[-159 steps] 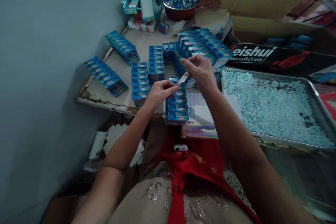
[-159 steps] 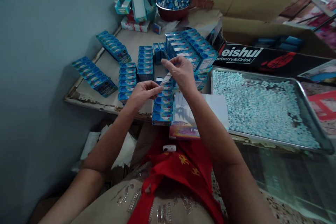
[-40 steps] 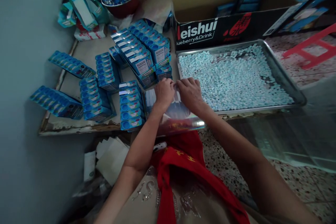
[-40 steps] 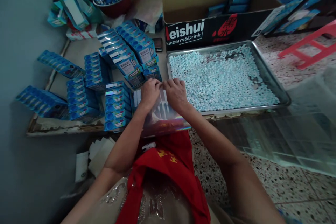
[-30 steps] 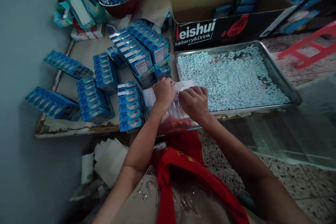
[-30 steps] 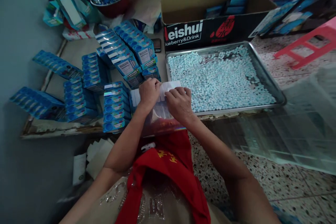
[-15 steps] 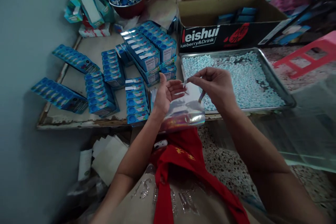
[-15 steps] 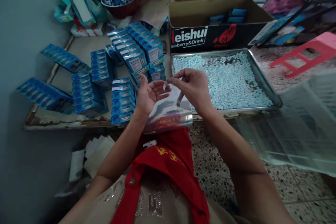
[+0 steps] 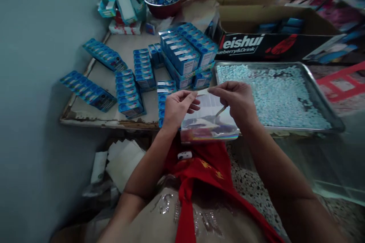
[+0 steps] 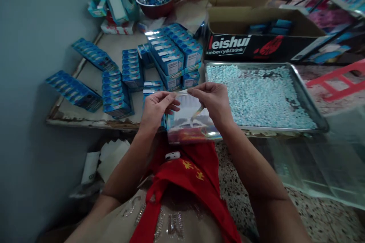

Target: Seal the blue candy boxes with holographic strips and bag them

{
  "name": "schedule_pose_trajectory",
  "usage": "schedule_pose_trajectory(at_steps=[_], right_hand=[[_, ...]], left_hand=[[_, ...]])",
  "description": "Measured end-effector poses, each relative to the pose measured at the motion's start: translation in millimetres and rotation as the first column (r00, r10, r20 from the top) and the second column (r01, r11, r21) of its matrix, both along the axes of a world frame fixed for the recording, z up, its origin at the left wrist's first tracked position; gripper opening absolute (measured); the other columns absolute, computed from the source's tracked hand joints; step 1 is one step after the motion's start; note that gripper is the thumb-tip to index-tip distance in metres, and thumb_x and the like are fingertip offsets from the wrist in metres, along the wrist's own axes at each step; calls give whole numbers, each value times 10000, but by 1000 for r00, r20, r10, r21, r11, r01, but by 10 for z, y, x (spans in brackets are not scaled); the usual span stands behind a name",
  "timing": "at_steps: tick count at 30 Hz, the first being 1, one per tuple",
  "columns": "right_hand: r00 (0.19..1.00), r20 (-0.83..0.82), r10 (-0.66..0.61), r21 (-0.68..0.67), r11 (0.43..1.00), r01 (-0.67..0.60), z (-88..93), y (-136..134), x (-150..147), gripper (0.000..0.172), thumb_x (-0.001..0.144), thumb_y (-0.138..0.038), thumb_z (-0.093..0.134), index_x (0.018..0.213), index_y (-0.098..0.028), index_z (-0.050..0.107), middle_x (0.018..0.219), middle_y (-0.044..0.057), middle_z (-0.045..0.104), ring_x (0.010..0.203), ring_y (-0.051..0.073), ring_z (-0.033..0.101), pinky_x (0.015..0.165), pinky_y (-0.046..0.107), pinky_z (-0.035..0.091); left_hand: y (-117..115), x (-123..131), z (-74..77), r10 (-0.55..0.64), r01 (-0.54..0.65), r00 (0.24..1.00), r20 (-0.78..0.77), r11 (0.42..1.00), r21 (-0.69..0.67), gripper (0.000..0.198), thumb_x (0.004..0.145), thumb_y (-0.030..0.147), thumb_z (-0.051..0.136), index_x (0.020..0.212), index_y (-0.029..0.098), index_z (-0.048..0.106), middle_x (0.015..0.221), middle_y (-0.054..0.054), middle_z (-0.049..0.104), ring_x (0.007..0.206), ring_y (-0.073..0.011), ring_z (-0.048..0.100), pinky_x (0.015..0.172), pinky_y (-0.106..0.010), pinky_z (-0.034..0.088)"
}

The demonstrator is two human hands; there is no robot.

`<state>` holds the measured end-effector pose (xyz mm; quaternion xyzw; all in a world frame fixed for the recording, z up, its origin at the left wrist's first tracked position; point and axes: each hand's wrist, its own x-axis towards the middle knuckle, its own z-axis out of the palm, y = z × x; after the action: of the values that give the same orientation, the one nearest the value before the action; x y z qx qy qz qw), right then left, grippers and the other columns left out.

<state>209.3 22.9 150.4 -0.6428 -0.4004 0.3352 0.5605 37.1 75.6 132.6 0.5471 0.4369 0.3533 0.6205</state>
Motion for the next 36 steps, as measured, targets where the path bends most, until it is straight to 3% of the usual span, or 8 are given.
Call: schedule_pose_trajectory(at_steps=[5,8,11,18,30,36], right_hand=[[993,-5,116,-56,992,-116,-173,499,-561,235,724,-383,795,625,-217,661,461,-62,447,428,94,386,434,259,316],[984,74,163,-110,982,-154,-301,784,-821,212,714,-346,765,614,-205,643,470,-61,454,459,102,441,473,252,349],[966,163,201,-161,971,-175,-440,901,-937,186,707,-336,746,625,-196,654,509,-45,521,482,110,483,505,257,379],[911,350,220,-245,960,-138,-603,893,-997,159,736,-344,703,670,-200,686,554,-27,598,494,130,546,521,256,387],[818,524,238,-296,951,-88,-626,926,-998,101,763,-271,684,683,-211,697,630,10,646,634,185,571,616,307,408],[655,704,274,-339,940,-29,-605,981,-1015,97,786,-276,671,734,-215,726,752,58,722,743,236,636,688,343,420]], left_hand=[[564,-701,104,70,-8,954,-293,979,205,224,874,363,770,752,176,767,704,-27,748,546,-98,592,528,-206,461],[812,-993,67,72,18,901,-429,979,202,231,837,350,783,685,179,749,613,-21,698,514,-103,559,492,-202,437],[879,-1140,-60,31,70,860,-510,982,177,240,831,333,760,641,190,733,575,-25,679,495,-116,562,475,-213,423],[870,-1186,-328,38,104,805,-591,974,203,267,882,324,716,640,211,722,574,-27,682,554,-158,625,556,-260,455],[879,-1107,-309,-3,245,693,-721,941,232,227,959,225,643,761,199,750,666,-58,711,746,-222,708,753,-323,519],[851,-1023,-323,-18,363,538,-843,907,213,296,1033,214,543,839,185,766,829,-119,770,885,-265,739,821,-344,514]])
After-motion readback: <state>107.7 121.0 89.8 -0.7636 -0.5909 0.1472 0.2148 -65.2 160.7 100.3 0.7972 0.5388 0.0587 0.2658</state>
